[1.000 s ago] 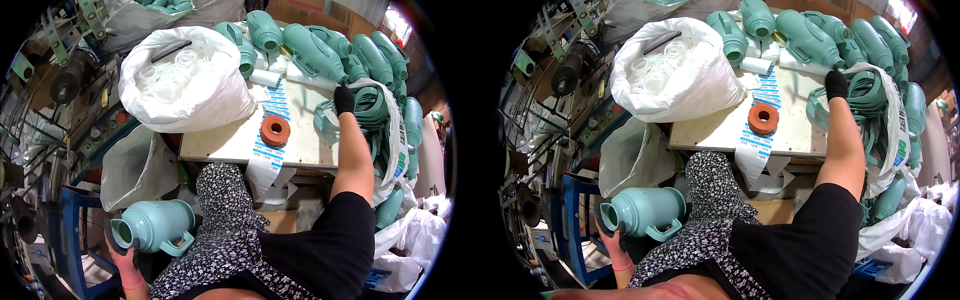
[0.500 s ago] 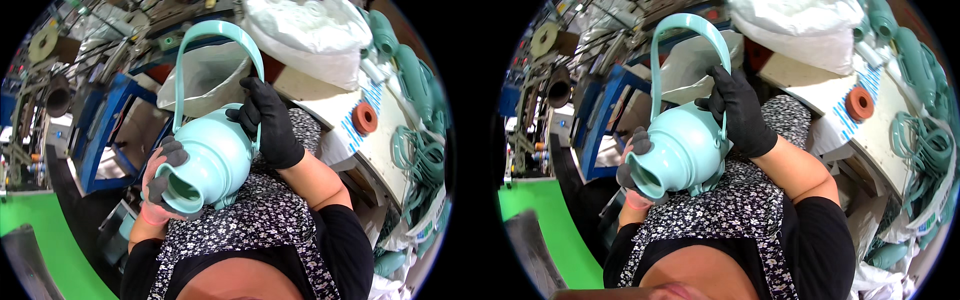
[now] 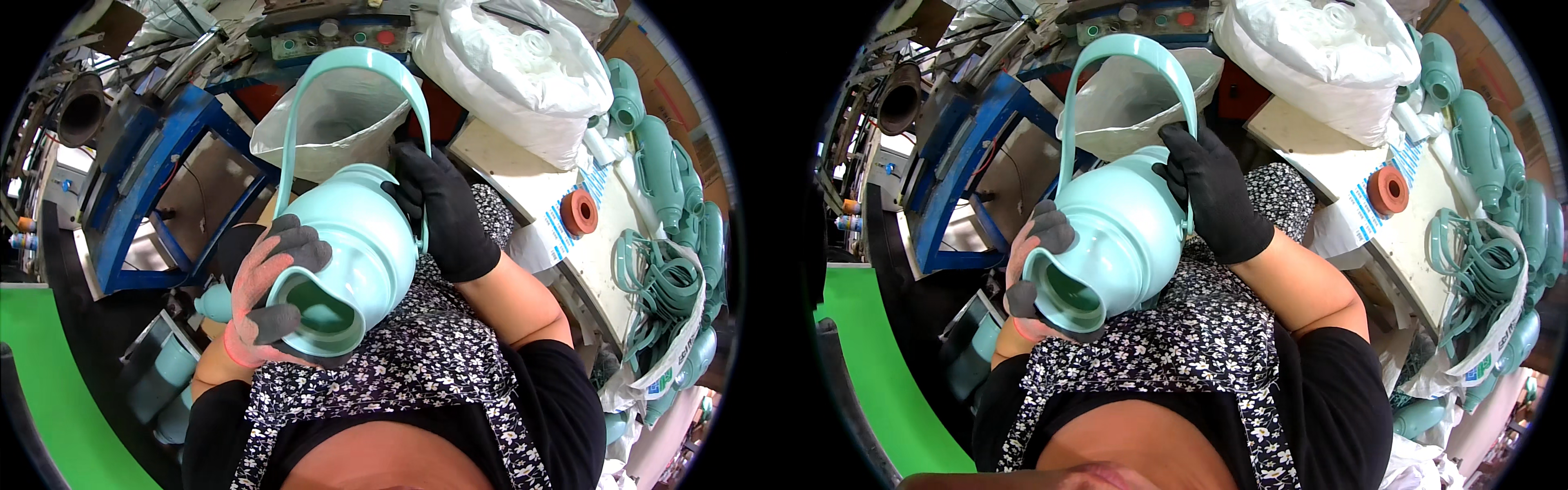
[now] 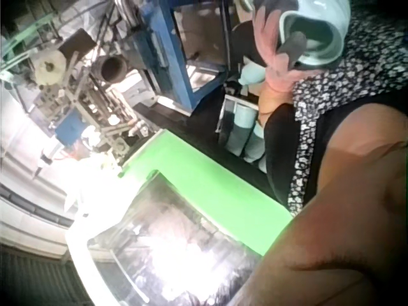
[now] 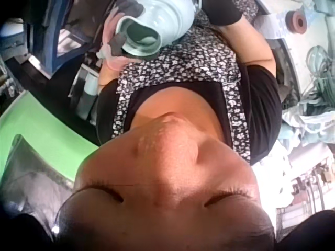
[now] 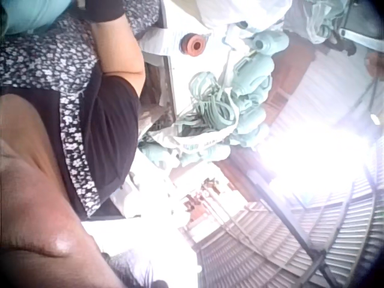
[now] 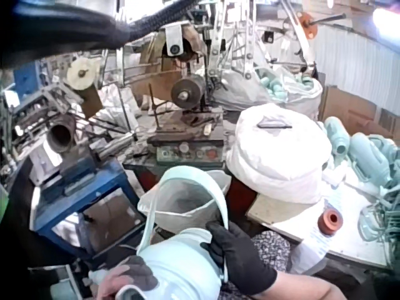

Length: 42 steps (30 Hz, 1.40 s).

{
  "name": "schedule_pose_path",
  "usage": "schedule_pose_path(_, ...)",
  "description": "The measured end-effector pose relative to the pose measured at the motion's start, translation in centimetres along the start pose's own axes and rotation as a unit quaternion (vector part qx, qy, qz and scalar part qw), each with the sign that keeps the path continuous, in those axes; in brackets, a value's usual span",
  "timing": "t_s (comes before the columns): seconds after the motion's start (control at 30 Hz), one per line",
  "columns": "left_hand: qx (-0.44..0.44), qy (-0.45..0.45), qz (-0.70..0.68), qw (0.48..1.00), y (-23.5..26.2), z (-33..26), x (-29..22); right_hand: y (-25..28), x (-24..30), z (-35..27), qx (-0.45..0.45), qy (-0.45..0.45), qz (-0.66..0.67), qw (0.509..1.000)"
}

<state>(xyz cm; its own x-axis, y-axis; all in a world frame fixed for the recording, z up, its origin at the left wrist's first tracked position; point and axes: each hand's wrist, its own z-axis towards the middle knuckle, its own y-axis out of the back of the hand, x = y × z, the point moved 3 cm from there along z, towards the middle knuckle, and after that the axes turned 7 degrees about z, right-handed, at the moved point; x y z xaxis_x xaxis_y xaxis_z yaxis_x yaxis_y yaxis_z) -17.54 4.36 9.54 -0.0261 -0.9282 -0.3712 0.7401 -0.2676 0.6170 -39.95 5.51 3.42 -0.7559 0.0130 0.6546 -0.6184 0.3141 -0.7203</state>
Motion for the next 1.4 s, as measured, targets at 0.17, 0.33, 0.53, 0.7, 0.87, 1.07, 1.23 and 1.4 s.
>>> schedule_pose_path(0.17, 0.017, -0.011, -0.025, 0.999, -0.4, 0.5, 0.2, 2.0, -0.5, -0.4, 0.044, -0.026, 0.030, 0.998)
schedule_pose_path(0.33, 0.023, -0.016, -0.017, 0.999, -0.4, 0.9, -0.3, 1.2, -0.7, -0.3, 0.040, 0.005, -0.003, 0.999)
schedule_pose_path(0.53, 0.014, -0.005, -0.023, 1.000, -0.6, 0.9, 0.2, 1.2, -0.5, 0.0, 0.017, -0.025, 0.019, 0.999)
schedule_pose_path(0.7, 0.039, 0.005, -0.033, 0.999, -0.6, 0.9, 0.4, 0.8, -0.9, 1.1, -0.023, 0.043, -0.058, 0.997)
schedule_pose_path(0.87, 0.035, 0.030, -0.143, 0.989, -0.4, 1.9, 1.9, -1.7, 1.9, -0.2, 0.092, 0.286, -0.188, 0.935)
schedule_pose_path(1.07, -0.198, 0.307, -0.334, 0.869, -1.9, -0.6, 8.6, 0.6, -0.3, 2.2, 0.027, 0.043, -0.033, 0.998)
schedule_pose_path(1.23, -0.129, 0.476, -0.558, 0.667, -5.7, -1.8, 10.0, 0.8, -0.5, 0.3, 0.023, 0.069, -0.100, 0.992)
schedule_pose_path(1.4, -0.122, 0.439, -0.507, 0.731, -5.5, -2.1, 9.0, 2.8, -1.0, 0.5, 0.006, 0.053, -0.086, 0.995)
